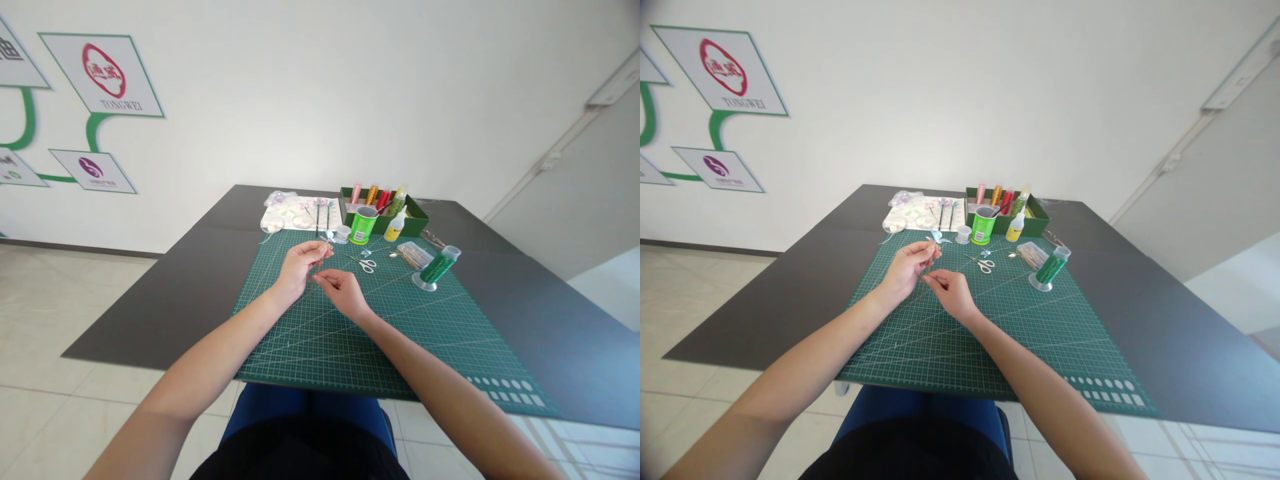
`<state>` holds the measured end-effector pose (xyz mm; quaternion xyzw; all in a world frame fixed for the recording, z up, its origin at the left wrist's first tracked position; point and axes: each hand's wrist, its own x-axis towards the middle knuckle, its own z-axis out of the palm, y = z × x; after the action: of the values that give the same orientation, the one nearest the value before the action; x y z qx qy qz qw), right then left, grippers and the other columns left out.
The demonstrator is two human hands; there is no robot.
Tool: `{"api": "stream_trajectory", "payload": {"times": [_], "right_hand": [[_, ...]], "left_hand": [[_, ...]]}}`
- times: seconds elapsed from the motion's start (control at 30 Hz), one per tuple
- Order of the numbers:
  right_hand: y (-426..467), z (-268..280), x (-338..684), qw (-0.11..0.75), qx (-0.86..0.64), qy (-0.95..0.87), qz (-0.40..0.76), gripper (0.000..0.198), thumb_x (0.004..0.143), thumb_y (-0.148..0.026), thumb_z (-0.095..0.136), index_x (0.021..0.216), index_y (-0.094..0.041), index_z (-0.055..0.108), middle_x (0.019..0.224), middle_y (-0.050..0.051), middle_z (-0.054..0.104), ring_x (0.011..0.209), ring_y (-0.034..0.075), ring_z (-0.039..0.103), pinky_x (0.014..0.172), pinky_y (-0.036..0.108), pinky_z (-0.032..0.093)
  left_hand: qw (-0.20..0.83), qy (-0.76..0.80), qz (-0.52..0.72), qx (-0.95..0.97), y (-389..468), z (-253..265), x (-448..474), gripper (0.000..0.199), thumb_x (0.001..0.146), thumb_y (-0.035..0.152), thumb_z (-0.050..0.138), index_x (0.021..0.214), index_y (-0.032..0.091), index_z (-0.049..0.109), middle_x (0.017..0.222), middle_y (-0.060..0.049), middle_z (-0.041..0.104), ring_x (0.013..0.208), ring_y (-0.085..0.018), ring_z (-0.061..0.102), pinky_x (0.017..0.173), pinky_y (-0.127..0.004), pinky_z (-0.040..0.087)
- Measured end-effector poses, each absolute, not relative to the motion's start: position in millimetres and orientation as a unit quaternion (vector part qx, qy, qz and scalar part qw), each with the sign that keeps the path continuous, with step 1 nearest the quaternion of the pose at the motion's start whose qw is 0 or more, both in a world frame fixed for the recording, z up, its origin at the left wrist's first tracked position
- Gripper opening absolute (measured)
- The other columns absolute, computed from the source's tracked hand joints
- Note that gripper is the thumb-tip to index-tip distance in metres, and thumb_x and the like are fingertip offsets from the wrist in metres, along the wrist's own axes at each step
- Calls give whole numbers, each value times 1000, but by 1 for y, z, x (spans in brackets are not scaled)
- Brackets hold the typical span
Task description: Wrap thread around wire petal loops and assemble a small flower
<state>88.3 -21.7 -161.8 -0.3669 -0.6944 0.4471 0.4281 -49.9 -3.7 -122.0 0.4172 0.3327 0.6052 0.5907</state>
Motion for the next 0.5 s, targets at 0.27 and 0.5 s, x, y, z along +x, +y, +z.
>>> {"api": "stream_trajectory", "payload": {"times": [0.27,0.5], "right_hand": [[-29,-166,79,412,-363,-674,494,42,84,-54,69,80,-13,76,53,-4,48,48,8,29,46,25,20],[-27,-170,79,352,-416,-644,537,42,85,-52,67,89,-12,78,41,-7,44,37,8,33,39,23,25]], "left_hand": [[587,316,634,392,-2,-116,-53,24,65,35,90,77,19,79,82,-4,76,79,-15,65,71,-26,45],[510,317,668,439,2,-111,-63,22,68,36,89,76,19,78,79,-4,76,81,-16,67,76,-28,47]]}}
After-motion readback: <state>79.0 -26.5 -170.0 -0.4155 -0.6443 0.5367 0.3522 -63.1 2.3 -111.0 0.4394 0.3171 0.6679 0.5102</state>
